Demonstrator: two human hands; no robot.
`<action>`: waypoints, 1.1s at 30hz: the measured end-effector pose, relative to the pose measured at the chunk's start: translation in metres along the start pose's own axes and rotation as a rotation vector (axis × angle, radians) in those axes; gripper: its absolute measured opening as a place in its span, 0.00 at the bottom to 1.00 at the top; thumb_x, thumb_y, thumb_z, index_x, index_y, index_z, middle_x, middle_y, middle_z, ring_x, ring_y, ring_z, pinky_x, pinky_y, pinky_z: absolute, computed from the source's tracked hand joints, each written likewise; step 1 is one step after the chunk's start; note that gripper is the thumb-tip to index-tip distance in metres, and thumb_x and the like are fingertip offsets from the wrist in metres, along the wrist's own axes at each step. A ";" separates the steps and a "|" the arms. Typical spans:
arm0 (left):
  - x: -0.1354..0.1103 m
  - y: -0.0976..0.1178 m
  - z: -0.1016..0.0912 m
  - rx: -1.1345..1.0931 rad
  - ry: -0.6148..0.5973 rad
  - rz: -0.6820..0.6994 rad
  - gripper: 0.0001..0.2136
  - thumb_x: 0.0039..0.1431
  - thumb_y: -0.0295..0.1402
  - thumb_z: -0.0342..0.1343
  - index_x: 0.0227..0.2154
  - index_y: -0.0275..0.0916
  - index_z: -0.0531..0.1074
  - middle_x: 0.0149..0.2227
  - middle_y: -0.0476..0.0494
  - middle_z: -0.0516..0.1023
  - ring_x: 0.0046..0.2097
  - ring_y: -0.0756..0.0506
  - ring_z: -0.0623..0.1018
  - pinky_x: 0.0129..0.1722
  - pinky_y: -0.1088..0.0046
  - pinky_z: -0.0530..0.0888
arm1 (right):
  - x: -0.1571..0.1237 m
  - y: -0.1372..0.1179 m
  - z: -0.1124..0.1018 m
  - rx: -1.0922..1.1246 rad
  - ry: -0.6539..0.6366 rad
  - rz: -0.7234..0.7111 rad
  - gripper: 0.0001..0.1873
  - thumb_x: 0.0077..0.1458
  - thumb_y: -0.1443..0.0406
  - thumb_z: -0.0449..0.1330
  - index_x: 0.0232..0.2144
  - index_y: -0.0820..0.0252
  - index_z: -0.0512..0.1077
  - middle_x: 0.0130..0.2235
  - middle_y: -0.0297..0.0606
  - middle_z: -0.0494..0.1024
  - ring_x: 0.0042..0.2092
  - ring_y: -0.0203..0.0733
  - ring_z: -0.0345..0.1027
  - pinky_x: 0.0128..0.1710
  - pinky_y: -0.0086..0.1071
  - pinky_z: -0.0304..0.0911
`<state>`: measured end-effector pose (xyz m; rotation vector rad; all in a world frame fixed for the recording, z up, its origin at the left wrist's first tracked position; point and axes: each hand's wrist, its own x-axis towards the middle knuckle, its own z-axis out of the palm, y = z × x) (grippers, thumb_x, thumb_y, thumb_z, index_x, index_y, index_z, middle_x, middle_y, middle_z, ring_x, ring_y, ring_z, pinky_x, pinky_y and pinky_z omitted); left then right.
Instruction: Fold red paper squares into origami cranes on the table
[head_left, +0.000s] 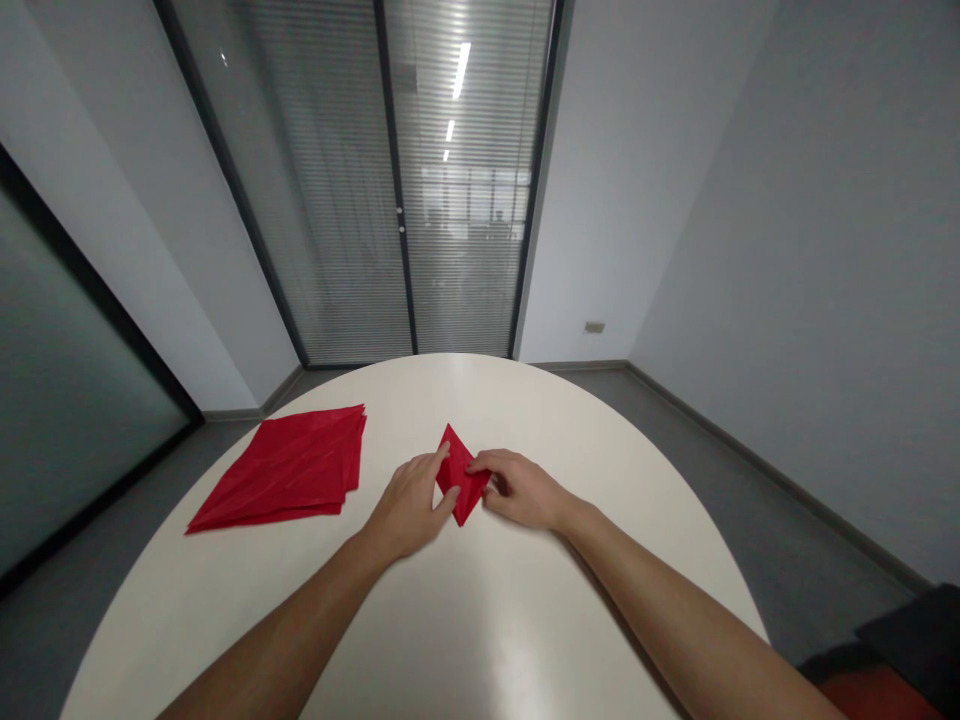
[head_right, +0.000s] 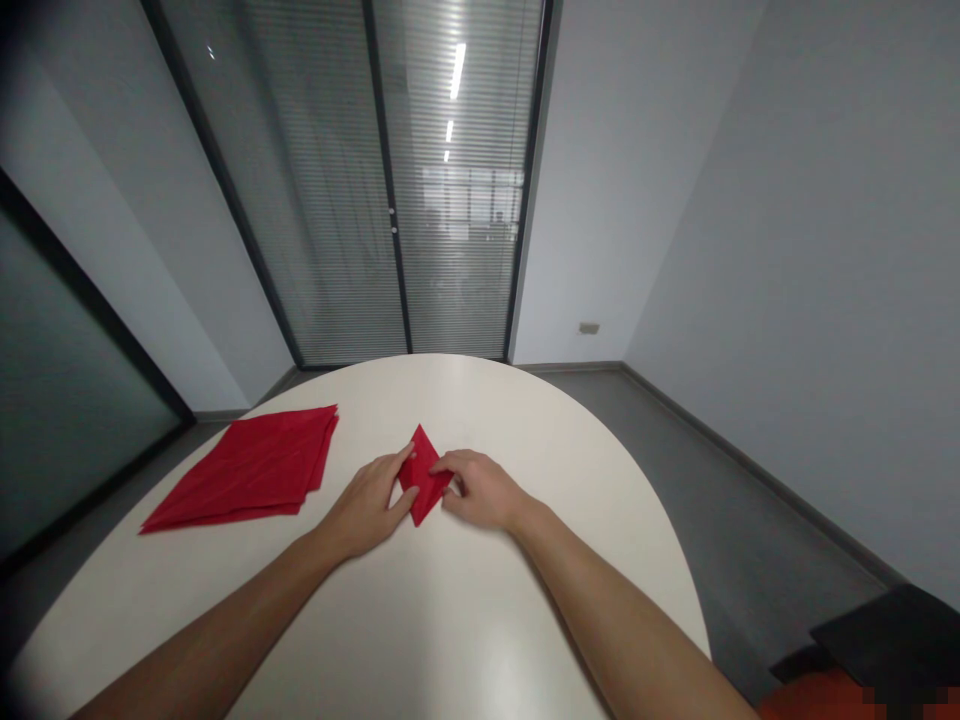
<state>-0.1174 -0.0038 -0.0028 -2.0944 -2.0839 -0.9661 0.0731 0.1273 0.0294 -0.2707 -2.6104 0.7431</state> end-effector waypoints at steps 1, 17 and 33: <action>0.000 0.000 0.000 0.002 -0.003 -0.001 0.27 0.65 0.36 0.53 0.66 0.37 0.59 0.58 0.32 0.74 0.59 0.36 0.74 0.60 0.50 0.69 | 0.000 0.000 0.001 0.003 0.002 0.002 0.21 0.49 0.75 0.57 0.46 0.59 0.76 0.44 0.41 0.79 0.42 0.43 0.70 0.44 0.34 0.64; 0.001 0.005 -0.005 -0.016 -0.019 -0.015 0.24 0.65 0.36 0.53 0.63 0.37 0.62 0.57 0.33 0.74 0.59 0.36 0.73 0.60 0.51 0.68 | 0.003 -0.002 0.008 -0.094 0.106 0.204 0.15 0.50 0.76 0.56 0.36 0.58 0.78 0.39 0.39 0.80 0.43 0.45 0.70 0.44 0.35 0.64; 0.006 0.011 -0.013 -0.177 0.000 -0.215 0.09 0.69 0.38 0.48 0.46 0.41 0.66 0.47 0.39 0.80 0.49 0.39 0.79 0.50 0.58 0.74 | 0.004 -0.003 0.004 -0.031 0.172 0.351 0.09 0.65 0.64 0.53 0.38 0.58 0.74 0.37 0.40 0.81 0.35 0.41 0.72 0.35 0.32 0.61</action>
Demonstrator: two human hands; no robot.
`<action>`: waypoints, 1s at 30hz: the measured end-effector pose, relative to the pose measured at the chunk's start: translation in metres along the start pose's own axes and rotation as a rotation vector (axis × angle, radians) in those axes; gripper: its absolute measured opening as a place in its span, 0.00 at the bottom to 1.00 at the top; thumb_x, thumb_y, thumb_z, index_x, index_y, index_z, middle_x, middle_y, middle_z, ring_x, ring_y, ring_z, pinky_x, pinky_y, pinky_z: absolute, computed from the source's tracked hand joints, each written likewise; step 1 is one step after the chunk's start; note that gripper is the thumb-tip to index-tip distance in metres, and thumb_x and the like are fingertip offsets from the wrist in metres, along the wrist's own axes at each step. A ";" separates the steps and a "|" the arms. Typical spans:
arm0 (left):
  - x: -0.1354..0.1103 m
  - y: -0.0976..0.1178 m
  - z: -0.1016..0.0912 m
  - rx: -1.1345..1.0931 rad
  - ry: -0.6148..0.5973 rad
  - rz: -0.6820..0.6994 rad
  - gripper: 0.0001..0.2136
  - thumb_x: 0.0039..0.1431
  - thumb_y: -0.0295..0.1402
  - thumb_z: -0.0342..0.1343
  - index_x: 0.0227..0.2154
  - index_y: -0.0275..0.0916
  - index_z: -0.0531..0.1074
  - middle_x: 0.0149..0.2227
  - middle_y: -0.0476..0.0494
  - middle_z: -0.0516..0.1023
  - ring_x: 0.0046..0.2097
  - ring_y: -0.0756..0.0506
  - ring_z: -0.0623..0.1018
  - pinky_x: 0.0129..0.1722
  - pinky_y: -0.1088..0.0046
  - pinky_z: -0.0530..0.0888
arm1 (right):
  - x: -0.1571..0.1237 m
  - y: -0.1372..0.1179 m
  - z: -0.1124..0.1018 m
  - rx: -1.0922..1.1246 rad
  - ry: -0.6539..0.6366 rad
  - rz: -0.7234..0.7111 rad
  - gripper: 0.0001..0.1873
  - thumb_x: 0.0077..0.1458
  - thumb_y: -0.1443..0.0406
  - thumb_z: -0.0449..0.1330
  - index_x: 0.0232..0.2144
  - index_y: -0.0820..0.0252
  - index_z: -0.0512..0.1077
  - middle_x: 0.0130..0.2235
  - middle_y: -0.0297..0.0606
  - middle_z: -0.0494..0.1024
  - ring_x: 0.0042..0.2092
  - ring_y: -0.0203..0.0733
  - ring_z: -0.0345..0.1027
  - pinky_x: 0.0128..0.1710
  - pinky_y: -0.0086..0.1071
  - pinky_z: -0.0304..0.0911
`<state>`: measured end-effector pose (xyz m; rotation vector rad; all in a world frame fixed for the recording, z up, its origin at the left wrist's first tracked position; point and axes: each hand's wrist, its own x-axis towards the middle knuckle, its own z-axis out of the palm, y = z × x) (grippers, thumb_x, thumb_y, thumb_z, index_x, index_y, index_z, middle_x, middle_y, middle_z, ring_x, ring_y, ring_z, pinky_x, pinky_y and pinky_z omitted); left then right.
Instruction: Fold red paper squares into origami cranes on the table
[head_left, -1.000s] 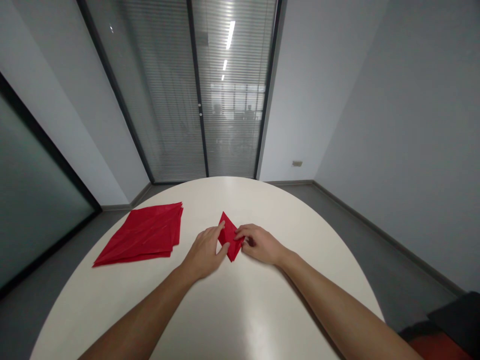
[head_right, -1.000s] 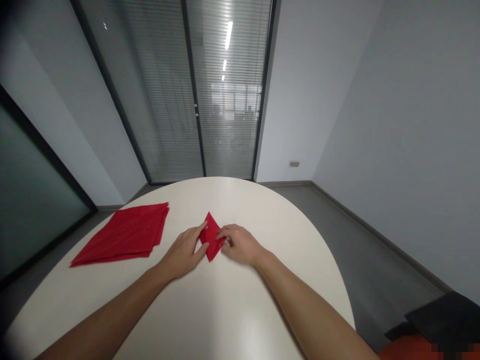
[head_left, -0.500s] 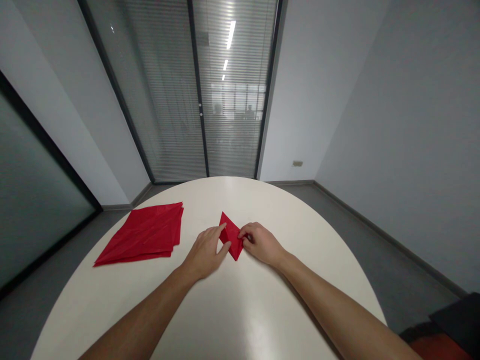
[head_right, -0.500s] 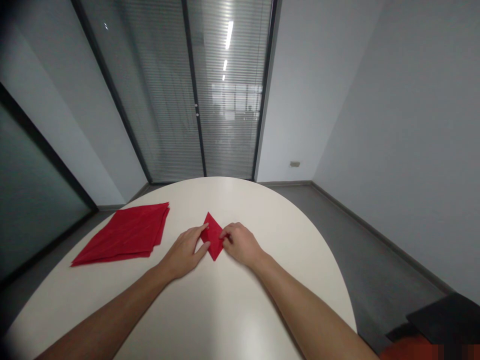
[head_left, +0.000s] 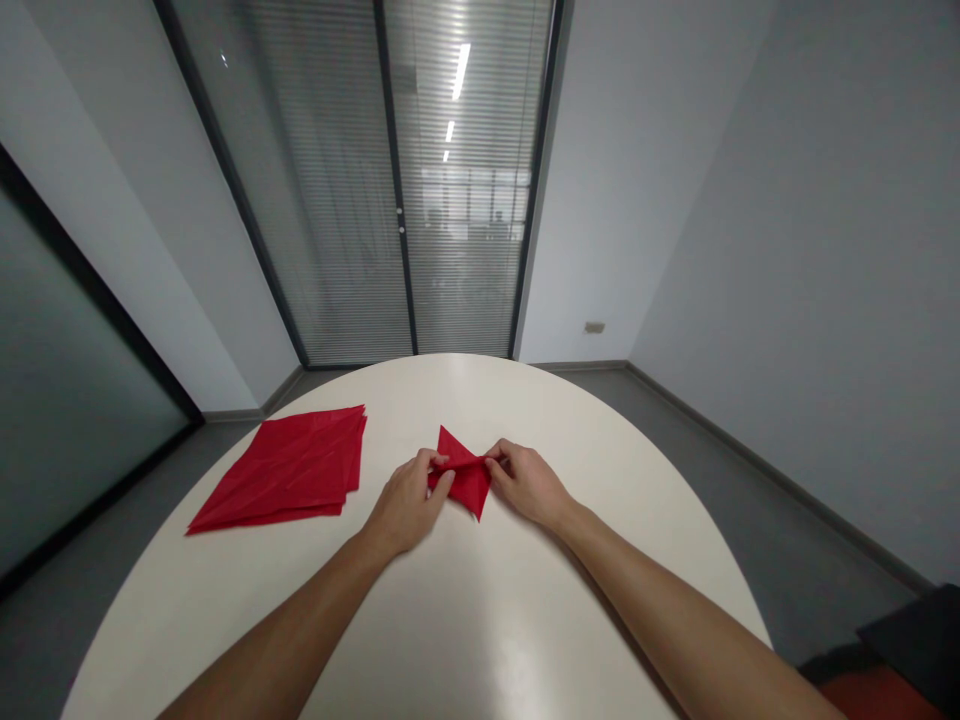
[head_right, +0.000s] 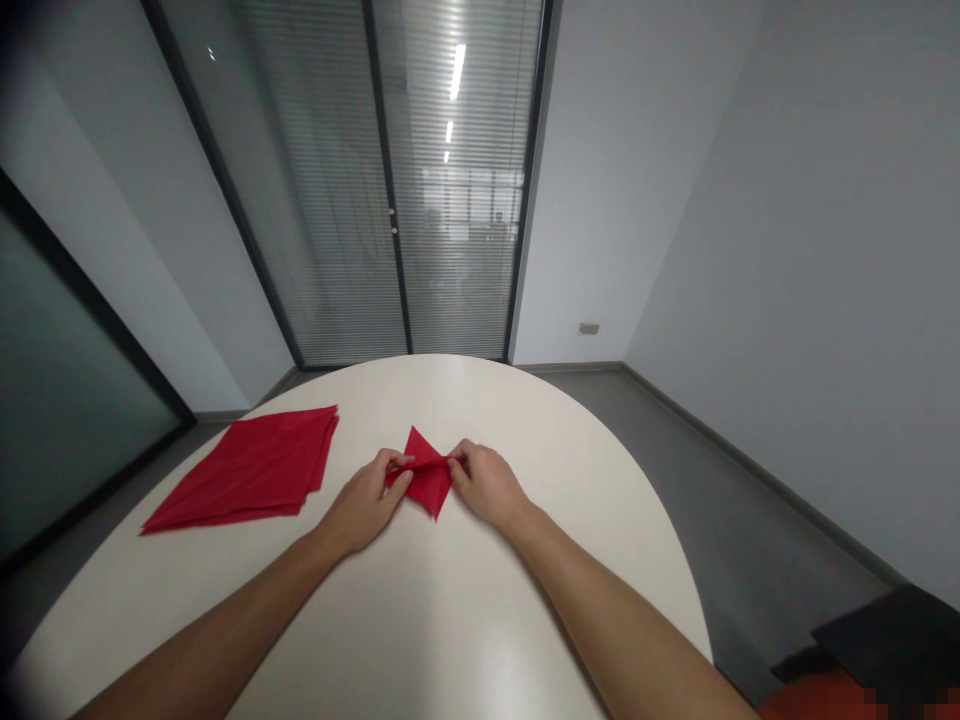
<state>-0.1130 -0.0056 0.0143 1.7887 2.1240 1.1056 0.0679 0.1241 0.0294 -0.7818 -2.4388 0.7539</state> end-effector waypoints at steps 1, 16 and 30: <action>0.000 0.000 0.000 -0.008 -0.001 -0.006 0.08 0.68 0.38 0.49 0.45 0.41 0.66 0.47 0.39 0.80 0.49 0.39 0.79 0.49 0.59 0.74 | 0.000 0.000 0.000 0.006 0.005 0.005 0.09 0.65 0.64 0.53 0.38 0.58 0.74 0.36 0.39 0.81 0.34 0.40 0.72 0.34 0.31 0.61; 0.002 0.005 0.000 0.123 0.080 0.081 0.13 0.70 0.32 0.45 0.41 0.41 0.77 0.43 0.43 0.80 0.47 0.42 0.77 0.48 0.65 0.72 | -0.001 -0.005 0.001 0.023 0.049 -0.021 0.06 0.59 0.62 0.62 0.31 0.57 0.72 0.30 0.32 0.76 0.30 0.37 0.66 0.31 0.29 0.57; 0.000 0.014 0.002 0.089 0.103 0.114 0.10 0.68 0.31 0.46 0.34 0.40 0.72 0.37 0.46 0.75 0.39 0.45 0.76 0.41 0.69 0.71 | -0.004 -0.013 -0.002 -0.061 0.075 -0.035 0.03 0.61 0.64 0.59 0.36 0.56 0.72 0.35 0.32 0.78 0.33 0.37 0.68 0.34 0.29 0.57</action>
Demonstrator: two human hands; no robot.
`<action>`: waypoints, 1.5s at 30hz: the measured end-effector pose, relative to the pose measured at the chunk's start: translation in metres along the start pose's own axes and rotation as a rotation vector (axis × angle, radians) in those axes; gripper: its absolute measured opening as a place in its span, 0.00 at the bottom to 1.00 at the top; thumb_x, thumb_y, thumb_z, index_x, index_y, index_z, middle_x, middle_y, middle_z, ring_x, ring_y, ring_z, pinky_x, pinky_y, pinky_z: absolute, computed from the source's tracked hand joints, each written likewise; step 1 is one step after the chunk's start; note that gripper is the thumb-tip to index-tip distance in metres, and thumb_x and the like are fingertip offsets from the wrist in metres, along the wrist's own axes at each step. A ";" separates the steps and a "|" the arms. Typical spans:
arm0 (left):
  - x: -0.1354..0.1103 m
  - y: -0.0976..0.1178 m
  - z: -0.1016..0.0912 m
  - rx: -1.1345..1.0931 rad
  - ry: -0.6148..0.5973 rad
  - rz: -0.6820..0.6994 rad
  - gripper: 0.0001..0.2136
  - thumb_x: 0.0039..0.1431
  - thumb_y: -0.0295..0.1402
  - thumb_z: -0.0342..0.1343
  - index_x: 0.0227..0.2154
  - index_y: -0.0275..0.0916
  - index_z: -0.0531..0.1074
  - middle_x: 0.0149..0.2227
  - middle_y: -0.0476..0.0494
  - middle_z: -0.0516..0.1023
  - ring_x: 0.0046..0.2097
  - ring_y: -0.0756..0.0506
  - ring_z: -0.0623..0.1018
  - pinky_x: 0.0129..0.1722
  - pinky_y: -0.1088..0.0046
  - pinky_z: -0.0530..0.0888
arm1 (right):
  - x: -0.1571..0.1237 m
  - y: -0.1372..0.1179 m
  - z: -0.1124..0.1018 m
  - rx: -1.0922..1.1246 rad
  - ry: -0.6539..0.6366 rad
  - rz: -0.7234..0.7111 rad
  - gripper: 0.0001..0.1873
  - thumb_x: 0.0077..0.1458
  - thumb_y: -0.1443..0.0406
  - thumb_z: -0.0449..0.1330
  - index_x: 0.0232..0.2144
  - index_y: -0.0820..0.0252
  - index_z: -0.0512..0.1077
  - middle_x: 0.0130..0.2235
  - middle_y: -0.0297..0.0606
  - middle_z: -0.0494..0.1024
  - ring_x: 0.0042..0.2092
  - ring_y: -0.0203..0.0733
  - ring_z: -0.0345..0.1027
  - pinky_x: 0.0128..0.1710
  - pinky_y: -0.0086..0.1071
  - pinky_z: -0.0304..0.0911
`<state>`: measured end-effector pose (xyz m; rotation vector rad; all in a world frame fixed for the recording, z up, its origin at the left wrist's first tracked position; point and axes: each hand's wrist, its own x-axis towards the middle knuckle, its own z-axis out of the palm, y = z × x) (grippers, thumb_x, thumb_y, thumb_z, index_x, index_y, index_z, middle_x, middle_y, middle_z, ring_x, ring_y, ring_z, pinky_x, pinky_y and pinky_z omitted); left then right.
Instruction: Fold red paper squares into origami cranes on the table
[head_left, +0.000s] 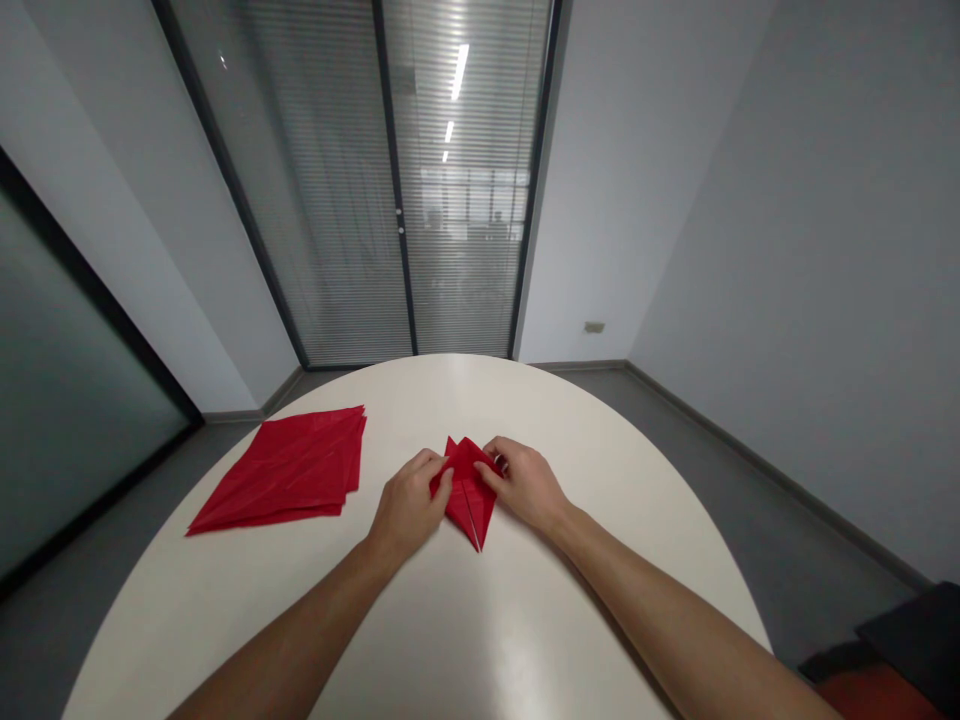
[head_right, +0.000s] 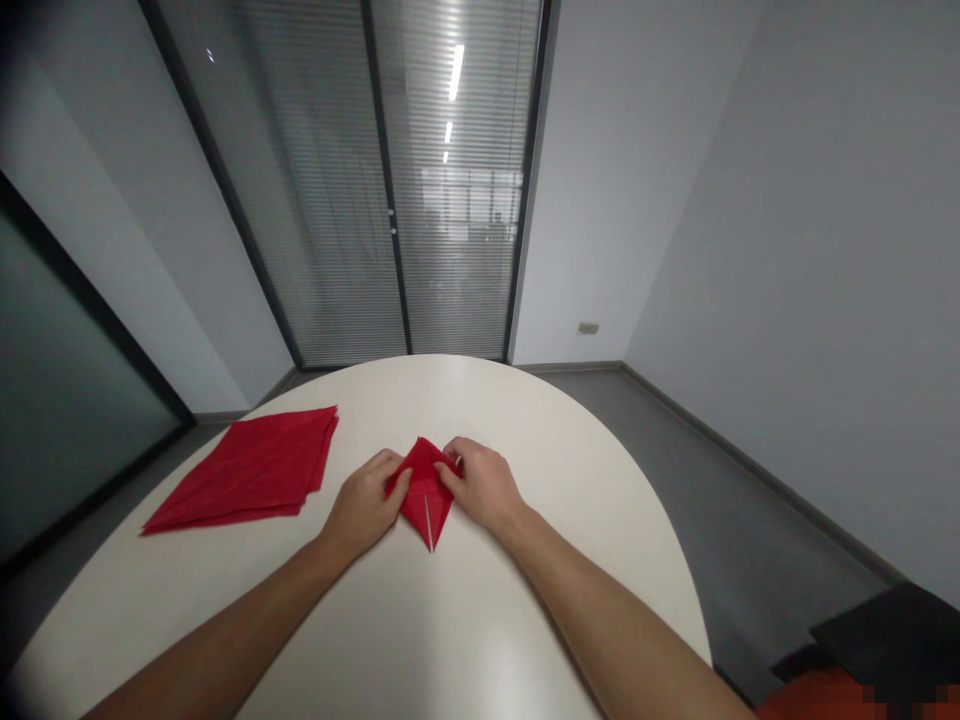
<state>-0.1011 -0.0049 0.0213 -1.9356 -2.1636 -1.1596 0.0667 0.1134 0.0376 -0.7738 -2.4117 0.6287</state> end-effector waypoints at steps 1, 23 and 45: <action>0.000 0.000 0.000 -0.009 0.004 -0.008 0.10 0.68 0.31 0.46 0.33 0.40 0.72 0.36 0.46 0.75 0.38 0.46 0.76 0.41 0.69 0.71 | 0.000 -0.001 0.000 0.001 0.002 0.000 0.03 0.60 0.64 0.59 0.36 0.55 0.72 0.35 0.32 0.79 0.33 0.37 0.68 0.34 0.29 0.57; 0.001 -0.007 0.006 -0.135 0.051 -0.251 0.17 0.60 0.31 0.54 0.52 0.40 0.67 0.28 0.51 0.73 0.28 0.47 0.75 0.31 0.71 0.70 | -0.001 0.006 0.008 0.028 -0.052 0.048 0.19 0.56 0.69 0.60 0.50 0.56 0.70 0.43 0.38 0.79 0.38 0.39 0.71 0.40 0.31 0.62; -0.005 0.006 -0.007 -0.187 -0.101 -0.031 0.17 0.59 0.29 0.53 0.52 0.41 0.68 0.42 0.45 0.80 0.32 0.49 0.77 0.36 0.71 0.74 | 0.003 0.006 0.002 -0.151 0.008 0.187 0.02 0.54 0.67 0.61 0.31 0.56 0.73 0.33 0.34 0.79 0.33 0.39 0.68 0.31 0.29 0.52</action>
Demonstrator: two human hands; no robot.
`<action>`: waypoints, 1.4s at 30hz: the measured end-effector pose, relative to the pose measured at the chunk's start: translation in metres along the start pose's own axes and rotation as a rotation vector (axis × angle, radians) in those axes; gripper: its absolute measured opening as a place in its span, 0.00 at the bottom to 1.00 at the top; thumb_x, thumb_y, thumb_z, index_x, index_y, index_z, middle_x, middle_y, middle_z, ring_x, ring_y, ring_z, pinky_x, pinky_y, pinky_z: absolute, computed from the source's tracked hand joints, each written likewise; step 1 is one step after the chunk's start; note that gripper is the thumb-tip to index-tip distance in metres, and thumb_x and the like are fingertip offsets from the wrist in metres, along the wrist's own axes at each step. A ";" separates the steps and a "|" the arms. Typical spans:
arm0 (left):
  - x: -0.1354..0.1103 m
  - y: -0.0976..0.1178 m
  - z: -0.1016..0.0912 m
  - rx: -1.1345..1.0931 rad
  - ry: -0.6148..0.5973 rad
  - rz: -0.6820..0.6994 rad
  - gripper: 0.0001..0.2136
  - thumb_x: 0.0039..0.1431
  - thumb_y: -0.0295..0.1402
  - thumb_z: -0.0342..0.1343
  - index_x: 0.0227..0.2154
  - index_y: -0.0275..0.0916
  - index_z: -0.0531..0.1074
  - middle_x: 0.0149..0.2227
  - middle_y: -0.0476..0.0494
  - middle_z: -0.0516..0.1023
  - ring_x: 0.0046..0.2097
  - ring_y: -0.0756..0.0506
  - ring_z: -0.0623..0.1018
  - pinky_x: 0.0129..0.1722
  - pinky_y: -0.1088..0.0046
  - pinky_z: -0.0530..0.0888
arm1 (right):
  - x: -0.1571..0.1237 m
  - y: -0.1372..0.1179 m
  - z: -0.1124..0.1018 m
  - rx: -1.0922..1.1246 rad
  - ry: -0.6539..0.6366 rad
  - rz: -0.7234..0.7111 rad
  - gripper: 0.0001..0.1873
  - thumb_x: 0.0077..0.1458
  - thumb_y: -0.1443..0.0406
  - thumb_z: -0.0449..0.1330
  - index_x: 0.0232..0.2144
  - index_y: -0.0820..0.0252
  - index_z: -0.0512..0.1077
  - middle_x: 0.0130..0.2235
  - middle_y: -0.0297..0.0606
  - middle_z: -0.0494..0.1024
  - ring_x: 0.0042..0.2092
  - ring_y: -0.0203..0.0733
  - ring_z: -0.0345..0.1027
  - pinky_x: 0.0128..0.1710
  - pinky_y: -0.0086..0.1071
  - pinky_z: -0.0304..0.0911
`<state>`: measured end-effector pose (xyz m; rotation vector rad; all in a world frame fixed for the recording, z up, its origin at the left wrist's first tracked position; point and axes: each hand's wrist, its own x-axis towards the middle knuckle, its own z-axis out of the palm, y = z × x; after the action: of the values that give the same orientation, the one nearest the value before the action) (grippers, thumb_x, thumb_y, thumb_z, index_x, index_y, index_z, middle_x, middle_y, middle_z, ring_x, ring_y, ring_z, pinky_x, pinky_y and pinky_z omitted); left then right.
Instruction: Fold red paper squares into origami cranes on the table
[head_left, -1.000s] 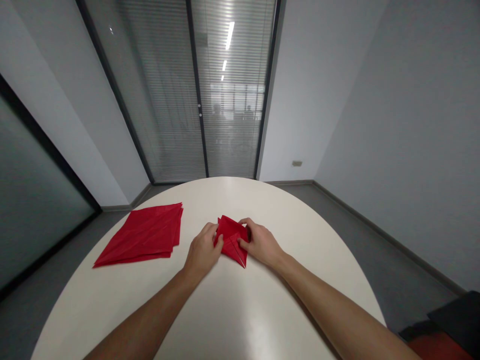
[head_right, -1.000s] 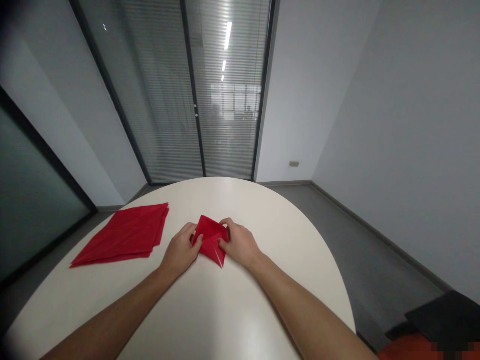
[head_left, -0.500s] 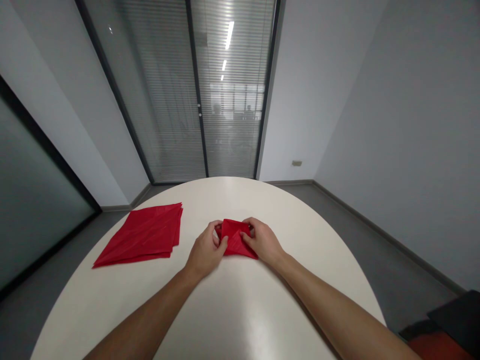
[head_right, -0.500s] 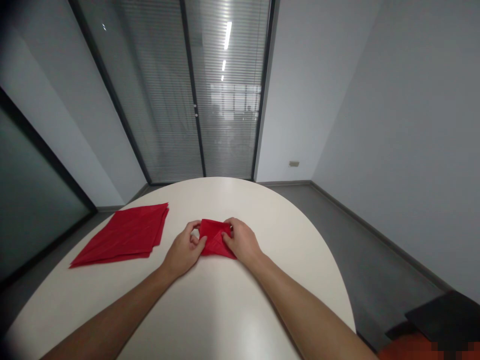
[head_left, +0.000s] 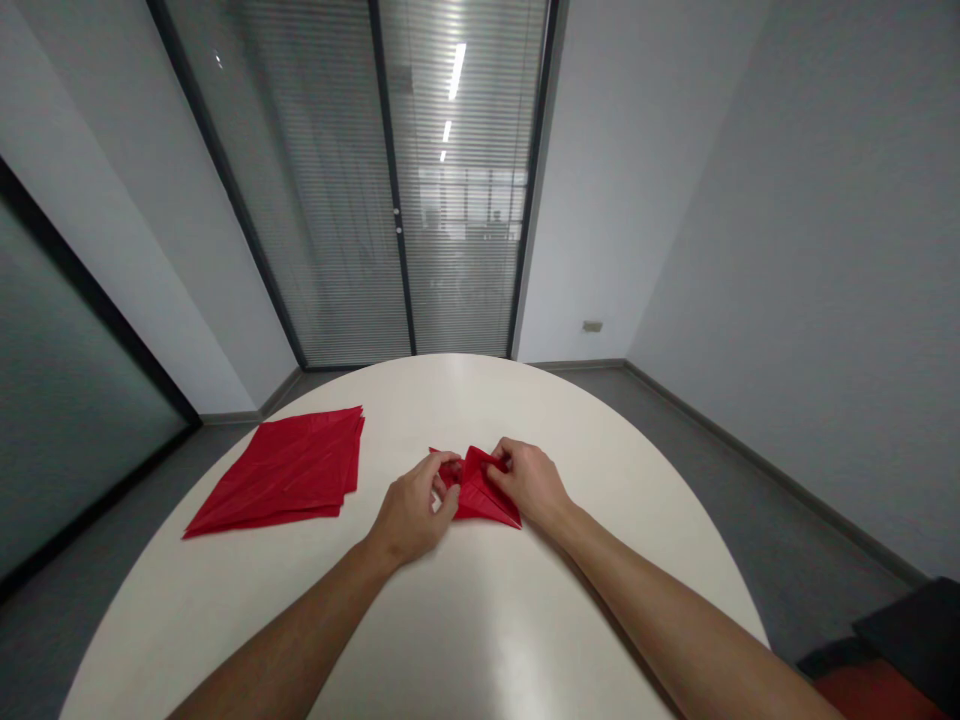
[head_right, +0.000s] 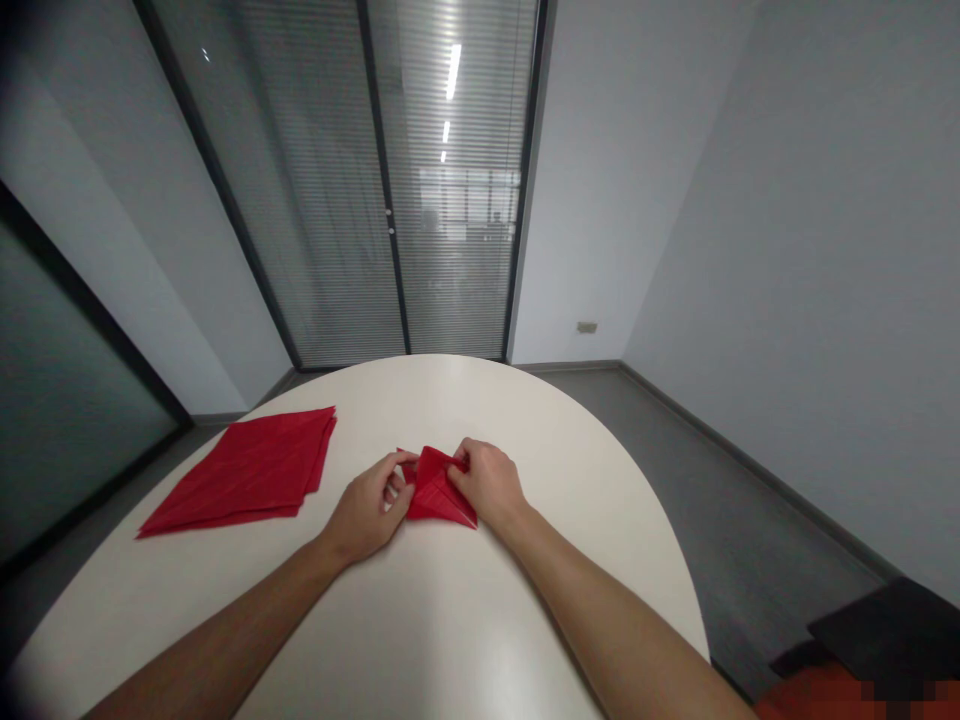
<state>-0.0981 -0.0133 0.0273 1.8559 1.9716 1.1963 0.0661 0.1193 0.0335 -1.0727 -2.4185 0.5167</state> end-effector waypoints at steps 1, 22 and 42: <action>0.000 0.001 -0.001 0.019 0.006 0.009 0.16 0.59 0.30 0.53 0.51 0.41 0.68 0.43 0.45 0.80 0.32 0.48 0.77 0.36 0.71 0.74 | 0.000 0.000 0.000 -0.010 -0.003 0.001 0.01 0.54 0.67 0.60 0.30 0.56 0.73 0.33 0.35 0.79 0.33 0.39 0.67 0.31 0.29 0.52; 0.008 -0.007 0.000 0.295 0.202 -0.233 0.04 0.64 0.36 0.53 0.36 0.43 0.71 0.33 0.48 0.81 0.33 0.44 0.79 0.30 0.73 0.64 | -0.005 -0.013 -0.002 -0.106 -0.072 -0.144 0.04 0.57 0.63 0.61 0.32 0.56 0.73 0.31 0.35 0.77 0.32 0.39 0.67 0.31 0.31 0.51; 0.008 -0.010 0.002 -0.031 0.146 -0.132 0.10 0.67 0.35 0.47 0.36 0.42 0.73 0.35 0.47 0.80 0.37 0.45 0.78 0.39 0.69 0.70 | -0.008 -0.014 0.001 0.000 -0.077 -0.070 0.08 0.60 0.63 0.57 0.42 0.54 0.73 0.31 0.34 0.79 0.32 0.40 0.70 0.31 0.30 0.52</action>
<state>-0.1061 -0.0046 0.0228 1.6368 2.1008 1.3488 0.0620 0.1040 0.0376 -0.9804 -2.5129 0.5443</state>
